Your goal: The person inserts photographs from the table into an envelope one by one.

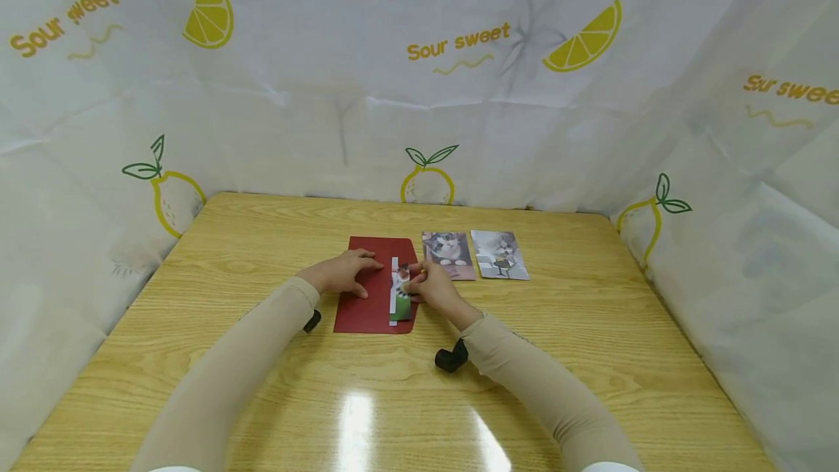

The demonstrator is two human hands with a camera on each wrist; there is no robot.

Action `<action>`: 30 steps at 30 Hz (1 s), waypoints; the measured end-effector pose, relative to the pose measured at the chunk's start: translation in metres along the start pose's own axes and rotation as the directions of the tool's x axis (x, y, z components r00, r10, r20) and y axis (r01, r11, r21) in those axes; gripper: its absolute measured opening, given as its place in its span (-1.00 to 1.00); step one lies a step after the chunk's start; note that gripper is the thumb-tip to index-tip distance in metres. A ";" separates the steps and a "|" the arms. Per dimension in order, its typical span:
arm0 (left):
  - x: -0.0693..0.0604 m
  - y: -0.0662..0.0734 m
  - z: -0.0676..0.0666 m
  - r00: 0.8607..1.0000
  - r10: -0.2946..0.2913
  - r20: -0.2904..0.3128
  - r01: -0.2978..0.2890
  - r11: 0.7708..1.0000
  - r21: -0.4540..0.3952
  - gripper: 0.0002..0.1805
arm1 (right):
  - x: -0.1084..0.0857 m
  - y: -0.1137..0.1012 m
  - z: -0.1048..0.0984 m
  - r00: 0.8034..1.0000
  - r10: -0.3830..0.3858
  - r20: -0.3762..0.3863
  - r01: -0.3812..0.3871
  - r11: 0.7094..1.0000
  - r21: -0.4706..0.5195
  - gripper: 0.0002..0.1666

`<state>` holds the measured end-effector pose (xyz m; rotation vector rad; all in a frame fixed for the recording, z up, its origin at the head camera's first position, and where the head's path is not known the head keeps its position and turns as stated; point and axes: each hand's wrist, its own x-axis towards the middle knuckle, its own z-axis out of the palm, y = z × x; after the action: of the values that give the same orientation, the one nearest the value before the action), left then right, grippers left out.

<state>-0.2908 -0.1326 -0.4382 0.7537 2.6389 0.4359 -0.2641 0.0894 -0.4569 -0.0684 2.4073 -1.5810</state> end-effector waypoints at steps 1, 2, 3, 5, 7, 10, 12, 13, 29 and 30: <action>0.000 0.000 0.000 1.000 -0.001 0.000 0.001 1.000 -0.002 -0.30 | 0.000 0.000 0.000 1.000 0.003 0.003 -0.003 1.000 0.002 -0.55; 0.000 0.000 0.000 1.000 -0.001 0.000 0.001 1.000 -0.002 -0.31 | 0.000 -0.001 0.000 1.000 0.007 0.007 -0.007 1.000 0.007 -0.56; -0.001 0.001 0.000 1.000 -0.001 -0.001 0.001 1.000 -0.001 -0.31 | 0.000 -0.001 0.000 1.000 0.008 0.012 -0.009 1.000 0.008 -0.57; -0.001 0.001 0.000 1.000 -0.001 -0.001 0.001 1.000 0.002 -0.31 | 0.000 -0.002 0.001 1.000 0.016 0.017 -0.016 1.000 0.016 -0.58; -0.001 0.000 0.000 1.000 -0.002 -0.001 0.002 1.000 0.005 -0.31 | -0.001 -0.003 0.001 1.000 0.018 0.021 -0.018 1.000 0.015 -0.58; -0.001 0.000 0.000 1.000 -0.001 -0.004 0.001 1.000 0.006 -0.31 | -0.001 -0.004 0.001 0.999 0.015 0.028 -0.015 1.000 0.005 -0.58; 0.000 0.000 0.000 1.000 -0.001 -0.005 0.001 1.000 0.004 -0.31 | -0.001 -0.004 0.001 0.999 0.004 0.039 -0.003 1.000 -0.012 -0.57; 0.000 0.000 0.000 1.000 -0.001 -0.005 0.001 1.000 0.004 -0.32 | -0.001 -0.003 0.001 0.999 0.000 0.043 0.000 1.000 -0.017 -0.56; -0.002 0.000 -0.001 1.000 0.012 -0.006 -0.012 1.000 -0.015 -0.31 | 0.003 -0.004 0.005 0.998 0.001 0.058 0.003 0.997 -0.072 -0.53; -0.002 0.000 0.000 1.000 0.013 -0.006 -0.013 1.000 -0.013 -0.31 | 0.003 -0.004 0.006 0.998 -0.001 0.056 0.006 0.997 -0.078 -0.53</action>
<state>-0.2897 -0.1335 -0.4374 0.7668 2.6361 0.4589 -0.2660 0.0824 -0.4561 -0.1300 2.4264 -1.4658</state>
